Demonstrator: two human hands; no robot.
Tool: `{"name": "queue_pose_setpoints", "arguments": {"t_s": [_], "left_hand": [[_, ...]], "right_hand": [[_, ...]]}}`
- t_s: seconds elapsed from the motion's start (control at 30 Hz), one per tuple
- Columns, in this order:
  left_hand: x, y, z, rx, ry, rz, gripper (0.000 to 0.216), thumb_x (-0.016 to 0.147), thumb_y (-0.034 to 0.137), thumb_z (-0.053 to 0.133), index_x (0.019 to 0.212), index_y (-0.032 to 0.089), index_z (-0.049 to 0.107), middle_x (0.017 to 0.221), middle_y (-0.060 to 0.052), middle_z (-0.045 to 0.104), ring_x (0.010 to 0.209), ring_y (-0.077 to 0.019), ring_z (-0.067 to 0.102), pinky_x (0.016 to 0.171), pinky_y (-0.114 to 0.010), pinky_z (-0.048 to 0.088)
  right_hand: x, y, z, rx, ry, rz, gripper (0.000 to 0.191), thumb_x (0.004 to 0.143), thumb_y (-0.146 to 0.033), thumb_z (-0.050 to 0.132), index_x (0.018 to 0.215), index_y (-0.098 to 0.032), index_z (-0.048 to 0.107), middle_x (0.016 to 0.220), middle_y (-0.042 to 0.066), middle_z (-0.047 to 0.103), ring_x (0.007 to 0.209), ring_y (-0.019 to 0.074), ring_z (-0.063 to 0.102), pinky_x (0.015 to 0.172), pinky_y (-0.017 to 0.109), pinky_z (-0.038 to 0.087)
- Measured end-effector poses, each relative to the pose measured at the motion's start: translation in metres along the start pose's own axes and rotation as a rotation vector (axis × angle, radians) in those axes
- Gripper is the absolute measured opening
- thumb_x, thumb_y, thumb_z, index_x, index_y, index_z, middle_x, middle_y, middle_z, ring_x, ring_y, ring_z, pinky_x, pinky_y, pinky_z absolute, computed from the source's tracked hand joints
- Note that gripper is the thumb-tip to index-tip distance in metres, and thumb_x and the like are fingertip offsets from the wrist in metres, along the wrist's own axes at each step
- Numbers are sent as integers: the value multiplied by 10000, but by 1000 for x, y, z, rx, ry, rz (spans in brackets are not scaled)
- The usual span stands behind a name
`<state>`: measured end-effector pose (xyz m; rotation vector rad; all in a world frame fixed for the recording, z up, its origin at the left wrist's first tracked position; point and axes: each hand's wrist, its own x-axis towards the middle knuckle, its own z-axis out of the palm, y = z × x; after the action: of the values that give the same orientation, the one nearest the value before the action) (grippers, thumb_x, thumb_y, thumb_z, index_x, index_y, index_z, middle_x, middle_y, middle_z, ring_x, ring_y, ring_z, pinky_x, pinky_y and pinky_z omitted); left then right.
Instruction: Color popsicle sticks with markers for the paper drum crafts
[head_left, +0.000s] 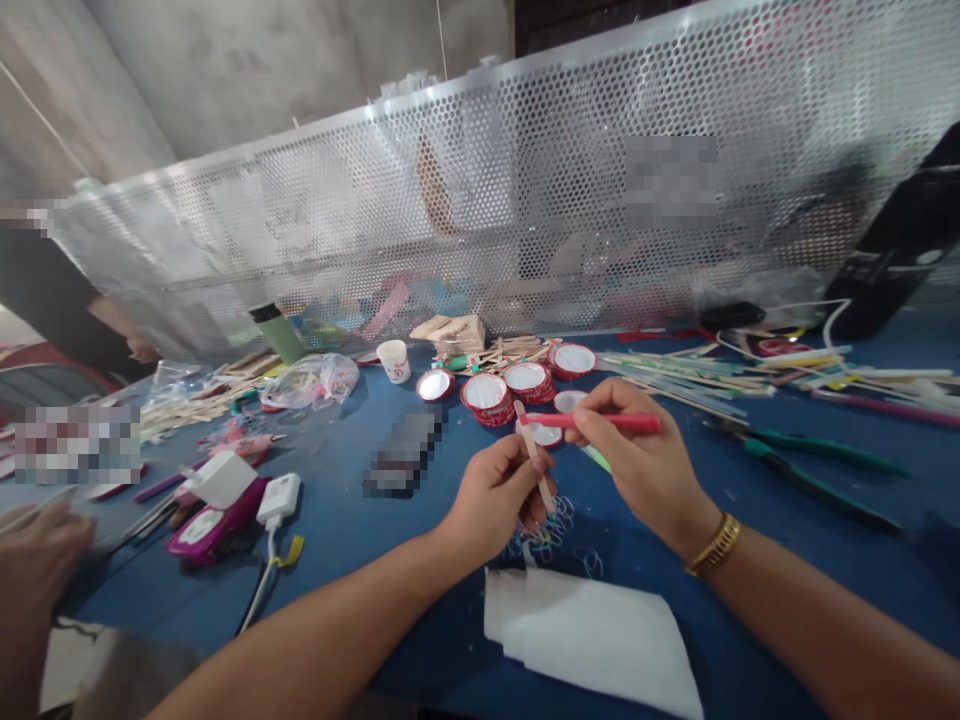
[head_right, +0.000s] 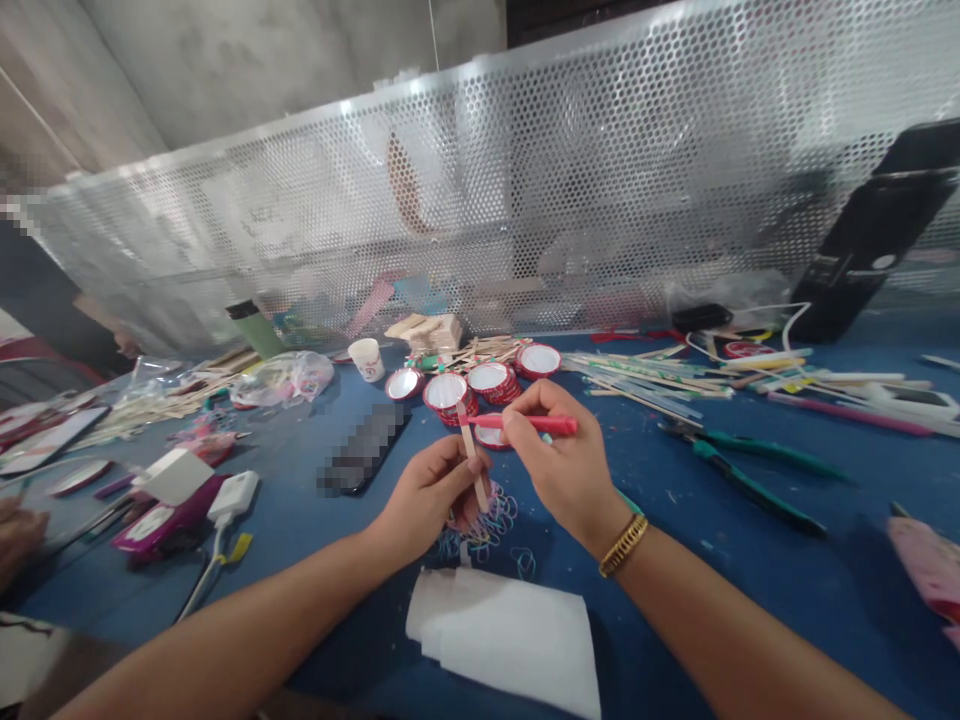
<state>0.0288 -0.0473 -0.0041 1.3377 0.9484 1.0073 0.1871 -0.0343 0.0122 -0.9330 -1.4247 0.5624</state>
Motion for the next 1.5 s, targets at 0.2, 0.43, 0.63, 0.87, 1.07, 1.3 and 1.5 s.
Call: {"name": "queue_pose_setpoints", "arguments": {"t_s": [0.2, 0.43, 0.63, 0.87, 1.07, 1.3, 1.5], "left_hand": [[0, -2, 0, -12, -10, 15, 411, 765, 558, 675, 814, 176, 531, 575, 36, 574, 393, -61, 488, 349, -156, 363], [-1, -1, 0, 1, -3, 8, 382, 791, 535, 657, 828, 174, 539, 581, 32, 579, 387, -63, 487, 343, -154, 360], [-1, -3, 0, 4, -13, 27, 397, 779, 545, 664, 808, 173, 530, 555, 45, 549, 391, -62, 476, 359, -162, 390], [-1, -3, 0, 1, -10, 20, 386, 784, 535, 656, 833, 170, 540, 593, 33, 578, 401, -61, 493, 353, -154, 379], [0, -3, 0, 14, -6, 21, 375, 793, 529, 645, 827, 170, 539, 595, 30, 580, 402, -63, 493, 356, -160, 391], [-1, -3, 0, 22, -3, 32, 373, 801, 525, 638, 818, 169, 529, 587, 34, 568, 400, -56, 486, 355, -153, 377], [0, -4, 1, 20, -11, 30, 388, 799, 538, 642, 820, 167, 527, 591, 32, 568, 406, -58, 488, 361, -159, 394]], "right_hand": [[-1, -1, 0, 12, -14, -3, 185, 849, -267, 587, 676, -210, 557, 644, -7, 604, 619, 151, 562, 627, 311, 444], [0, 1, 0, 40, 20, 24, 172, 844, -266, 604, 688, -208, 561, 633, -11, 603, 609, 150, 560, 623, 310, 446], [-1, 0, 0, 19, -21, -4, 169, 845, -255, 588, 685, -204, 568, 645, -5, 615, 620, 151, 581, 632, 310, 456], [0, 1, 0, 41, 20, -7, 168, 845, -256, 595, 688, -208, 562, 628, -14, 611, 607, 145, 570, 617, 298, 451], [0, 2, 0, 46, 14, 8, 176, 844, -251, 597, 678, -208, 561, 628, -13, 608, 605, 145, 568, 619, 303, 449], [-1, 1, 1, 27, 10, -16, 180, 850, -256, 594, 681, -206, 561, 641, -11, 605, 619, 145, 569, 638, 308, 449], [-2, 0, 1, 24, -2, -7, 172, 853, -259, 586, 692, -207, 557, 645, -11, 599, 619, 149, 575, 638, 315, 444]]}}
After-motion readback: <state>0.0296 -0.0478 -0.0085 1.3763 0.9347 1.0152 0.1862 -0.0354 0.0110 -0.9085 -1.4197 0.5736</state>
